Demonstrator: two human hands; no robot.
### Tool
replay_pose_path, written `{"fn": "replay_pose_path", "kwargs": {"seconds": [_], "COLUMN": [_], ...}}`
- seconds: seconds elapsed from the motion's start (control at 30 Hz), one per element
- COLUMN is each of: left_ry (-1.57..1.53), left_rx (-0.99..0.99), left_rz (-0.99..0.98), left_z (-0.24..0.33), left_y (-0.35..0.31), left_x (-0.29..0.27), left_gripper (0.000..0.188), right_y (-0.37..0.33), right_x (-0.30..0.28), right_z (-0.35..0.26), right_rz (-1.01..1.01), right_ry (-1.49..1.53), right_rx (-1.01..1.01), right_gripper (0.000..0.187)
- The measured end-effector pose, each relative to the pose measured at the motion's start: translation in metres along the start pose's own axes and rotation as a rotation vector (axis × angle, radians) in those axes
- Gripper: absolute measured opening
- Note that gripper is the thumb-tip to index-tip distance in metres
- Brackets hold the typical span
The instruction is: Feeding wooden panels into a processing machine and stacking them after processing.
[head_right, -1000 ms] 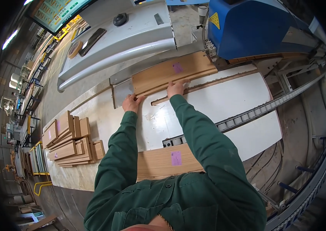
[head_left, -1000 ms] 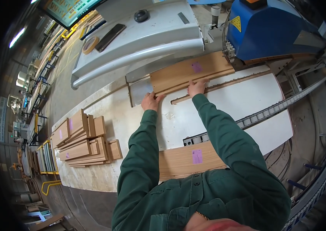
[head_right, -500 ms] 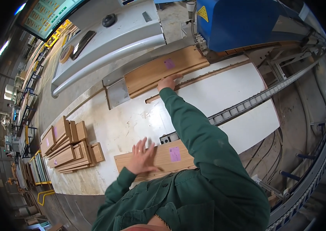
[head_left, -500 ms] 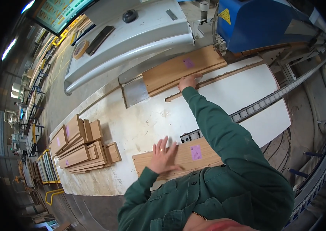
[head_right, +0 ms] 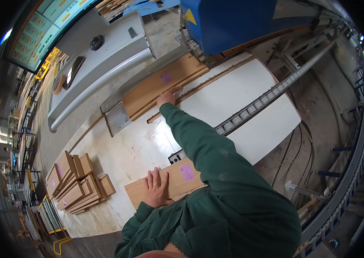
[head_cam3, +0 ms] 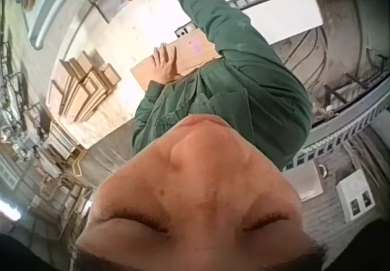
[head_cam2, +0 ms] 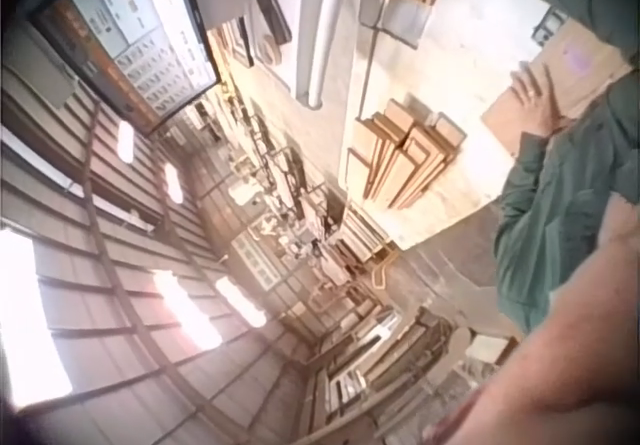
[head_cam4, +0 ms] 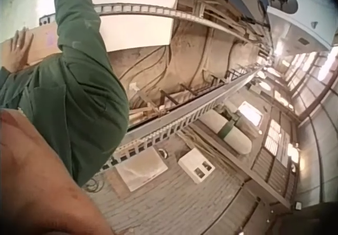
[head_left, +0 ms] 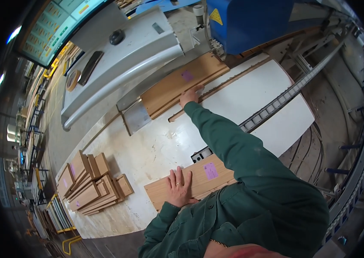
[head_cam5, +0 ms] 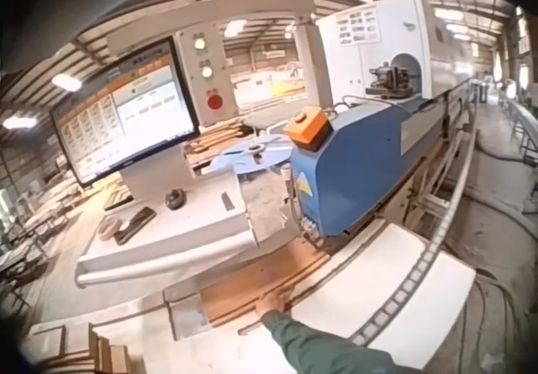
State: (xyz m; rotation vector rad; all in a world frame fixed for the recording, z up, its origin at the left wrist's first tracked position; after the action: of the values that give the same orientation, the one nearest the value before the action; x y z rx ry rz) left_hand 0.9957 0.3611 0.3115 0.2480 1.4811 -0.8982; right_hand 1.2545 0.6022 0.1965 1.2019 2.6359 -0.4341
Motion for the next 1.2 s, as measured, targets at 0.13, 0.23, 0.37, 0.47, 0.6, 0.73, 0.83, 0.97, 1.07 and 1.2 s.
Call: {"fn": "replay_pose_path", "kwargs": {"seconds": [0.13,0.23,0.37,0.47,0.6,0.73,0.83,0.97,1.07,1.2], "left_ry": [0.080,0.096,0.102,0.084,0.079,0.064,0.044,0.075,0.075,0.058], "left_rx": [0.042,-0.023,0.009,0.007,-0.018,-0.031,-0.001,-0.048,-0.036,-0.017], "left_rz": [0.103,0.101,0.110,0.098,0.084,0.065,0.055,0.058,0.049,0.055], "left_z": [0.012,-0.002,0.008,0.008,0.006,0.005,0.011,0.002,0.004,0.007], "left_y": [0.010,-0.002,0.006,0.008,0.005,0.003,0.010,0.001,0.003,0.007], "left_x": [0.000,0.008,0.005,0.005,0.004,0.005,0.001,0.006,0.006,0.004], "left_gripper": [0.118,0.118,0.118,0.117,0.116,0.117,0.118,0.117,0.117,0.117], "right_y": [0.028,-0.021,-0.014,-0.017,-0.026,-0.022,0.004,-0.016,-0.010,0.003], "right_x": [-0.004,-0.004,-0.033,-0.040,-0.041,-0.033,-0.029,-0.023,-0.029,-0.025], "right_z": [0.020,-0.019,-0.031,-0.038,-0.046,-0.037,-0.015,-0.025,-0.021,-0.009], "right_rz": [-0.032,-0.099,-0.078,-0.066,-0.024,-0.078,0.004,-0.062,-0.023,-0.033], "right_ry": [0.101,0.100,-0.013,-0.033,-0.089,-0.037,0.045,-0.050,-0.122,-0.011], "right_rx": [0.061,0.127,0.080,0.067,0.035,0.019,-0.045,0.009,0.051,0.086], "right_gripper": [0.086,0.088,0.089,0.089,0.088,0.087,0.087,0.089,0.089,0.088]}}
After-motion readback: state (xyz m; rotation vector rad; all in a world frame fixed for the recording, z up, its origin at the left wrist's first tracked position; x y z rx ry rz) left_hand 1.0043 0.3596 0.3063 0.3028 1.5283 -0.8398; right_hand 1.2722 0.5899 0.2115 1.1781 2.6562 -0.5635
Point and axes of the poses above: each hand's wrist, its own y-axis towards the middle knuckle, its own x-axis out of the palm, z = x × y, the point moved 6 cm from there along y, towards the middle knuckle, and after that the axes turned 11 degrees about -x, right-handed, at the moved point
